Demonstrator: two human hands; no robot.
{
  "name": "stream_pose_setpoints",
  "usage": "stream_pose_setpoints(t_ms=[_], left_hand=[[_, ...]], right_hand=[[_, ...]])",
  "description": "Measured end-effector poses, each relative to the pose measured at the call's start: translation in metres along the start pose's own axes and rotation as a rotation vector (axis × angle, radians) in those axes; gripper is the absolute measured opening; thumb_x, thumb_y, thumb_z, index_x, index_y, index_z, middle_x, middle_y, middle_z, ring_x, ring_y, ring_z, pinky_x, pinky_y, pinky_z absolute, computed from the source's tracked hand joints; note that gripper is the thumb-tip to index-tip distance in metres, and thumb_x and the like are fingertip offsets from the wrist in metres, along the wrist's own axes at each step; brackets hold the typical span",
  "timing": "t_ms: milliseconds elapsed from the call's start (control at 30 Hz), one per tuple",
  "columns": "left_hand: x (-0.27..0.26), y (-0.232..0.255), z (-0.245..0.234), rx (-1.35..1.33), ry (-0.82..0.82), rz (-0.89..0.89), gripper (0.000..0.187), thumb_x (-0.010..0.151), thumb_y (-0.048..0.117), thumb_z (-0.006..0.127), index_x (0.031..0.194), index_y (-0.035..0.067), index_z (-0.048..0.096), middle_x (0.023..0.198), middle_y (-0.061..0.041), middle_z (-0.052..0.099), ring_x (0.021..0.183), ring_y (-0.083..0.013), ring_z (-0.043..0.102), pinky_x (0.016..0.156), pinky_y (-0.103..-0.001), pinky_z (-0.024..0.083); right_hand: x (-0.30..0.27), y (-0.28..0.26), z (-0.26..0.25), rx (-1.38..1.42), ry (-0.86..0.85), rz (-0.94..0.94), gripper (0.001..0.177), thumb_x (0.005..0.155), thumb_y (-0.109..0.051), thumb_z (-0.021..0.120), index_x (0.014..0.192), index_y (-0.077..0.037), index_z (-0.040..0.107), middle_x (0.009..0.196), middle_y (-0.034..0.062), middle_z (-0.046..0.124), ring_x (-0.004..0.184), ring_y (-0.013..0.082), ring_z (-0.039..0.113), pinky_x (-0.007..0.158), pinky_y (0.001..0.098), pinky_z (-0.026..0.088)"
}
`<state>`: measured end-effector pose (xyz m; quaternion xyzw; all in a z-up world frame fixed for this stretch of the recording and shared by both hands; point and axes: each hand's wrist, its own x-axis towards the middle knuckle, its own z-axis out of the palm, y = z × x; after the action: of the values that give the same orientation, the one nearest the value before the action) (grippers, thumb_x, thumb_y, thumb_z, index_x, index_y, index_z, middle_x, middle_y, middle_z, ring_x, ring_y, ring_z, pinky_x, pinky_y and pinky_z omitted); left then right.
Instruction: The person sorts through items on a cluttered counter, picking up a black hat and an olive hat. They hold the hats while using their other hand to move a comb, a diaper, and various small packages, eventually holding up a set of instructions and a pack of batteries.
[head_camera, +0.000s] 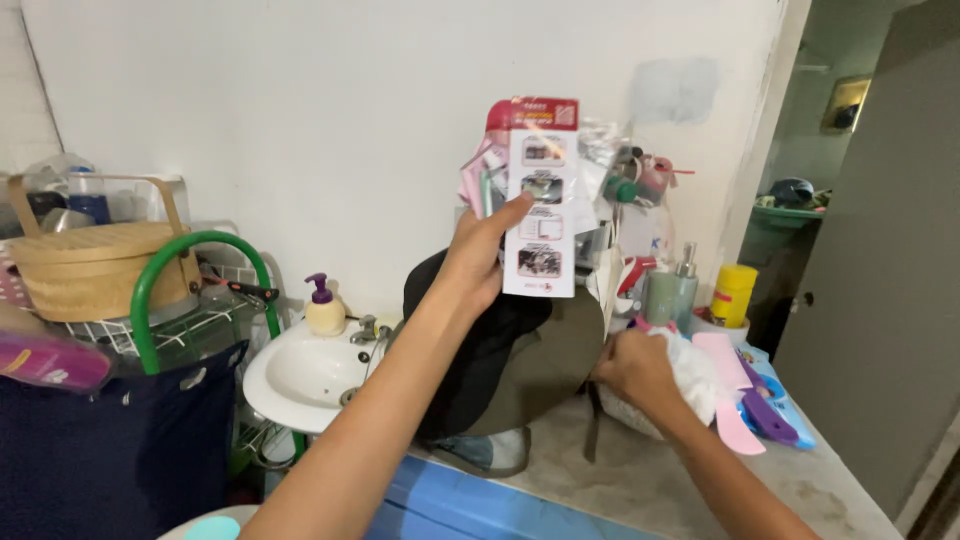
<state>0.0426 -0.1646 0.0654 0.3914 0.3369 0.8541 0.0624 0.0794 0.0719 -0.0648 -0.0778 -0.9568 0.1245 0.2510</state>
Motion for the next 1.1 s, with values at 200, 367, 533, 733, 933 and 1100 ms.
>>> stream_pose_setpoints(t_ms=[200,367,533,733,933,1100], left_hand=[[0.017,0.006,-0.027,-0.058,0.103,-0.029,0.039,0.095,0.01,0.067,0.127,-0.011,0.059,0.11,-0.019,0.072,0.094,-0.0267,0.075,0.078,-0.042,0.065],[0.047,0.044,-0.024,-0.062,0.124,0.019,0.038,0.095,0.012,0.064,0.125,-0.012,0.059,0.112,-0.023,0.073,0.095,-0.0321,0.076,0.078,-0.046,0.067],[0.079,0.068,-0.012,-0.046,0.113,0.096,0.037,0.095,0.012,0.062,0.125,-0.008,0.058,0.111,-0.021,0.072,0.094,-0.0306,0.076,0.075,-0.047,0.066],[0.105,0.084,-0.021,-0.006,0.111,0.094,0.037,0.096,0.012,0.062,0.124,-0.011,0.06,0.112,-0.022,0.072,0.094,-0.0299,0.076,0.076,-0.044,0.066],[0.124,0.083,-0.052,0.017,0.163,0.069,0.037,0.096,0.011,0.061,0.125,-0.011,0.061,0.114,-0.023,0.072,0.097,-0.0297,0.076,0.079,-0.043,0.067],[0.144,0.08,-0.076,0.037,0.161,0.036,0.037,0.096,0.011,0.061,0.123,-0.013,0.06,0.113,-0.025,0.072,0.096,-0.0318,0.075,0.078,-0.044,0.067]], right_hand=[[0.019,0.027,-0.1,0.161,0.032,-0.103,0.021,0.068,-0.021,0.081,0.082,-0.007,0.082,0.074,0.0092,0.078,0.069,0.0205,0.075,0.068,0.0373,0.057],[0.042,0.036,-0.197,0.433,0.241,0.118,0.016,0.081,-0.012,0.077,0.089,0.001,0.075,0.084,0.0156,0.078,0.078,0.0215,0.074,0.07,0.031,0.058],[0.116,0.011,-0.205,1.429,0.008,0.322,0.017,0.086,-0.005,0.071,0.102,0.0,0.071,0.103,0.011,0.074,0.081,0.0145,0.067,0.06,0.0238,0.053],[0.178,-0.046,-0.185,1.848,-0.045,0.376,0.021,0.093,-0.009,0.06,0.111,-0.013,0.072,0.104,0.0013,0.076,0.078,0.0122,0.063,0.072,0.0301,0.048],[0.238,-0.091,-0.168,1.732,0.081,0.346,0.021,0.096,-0.008,0.057,0.113,-0.011,0.069,0.094,-0.0003,0.078,0.075,0.009,0.065,0.069,0.03,0.05],[0.276,-0.095,-0.158,0.765,0.411,0.153,0.027,0.087,-0.019,0.083,0.09,0.008,0.075,0.084,0.0173,0.073,0.064,0.021,0.053,0.055,0.0353,0.041]])
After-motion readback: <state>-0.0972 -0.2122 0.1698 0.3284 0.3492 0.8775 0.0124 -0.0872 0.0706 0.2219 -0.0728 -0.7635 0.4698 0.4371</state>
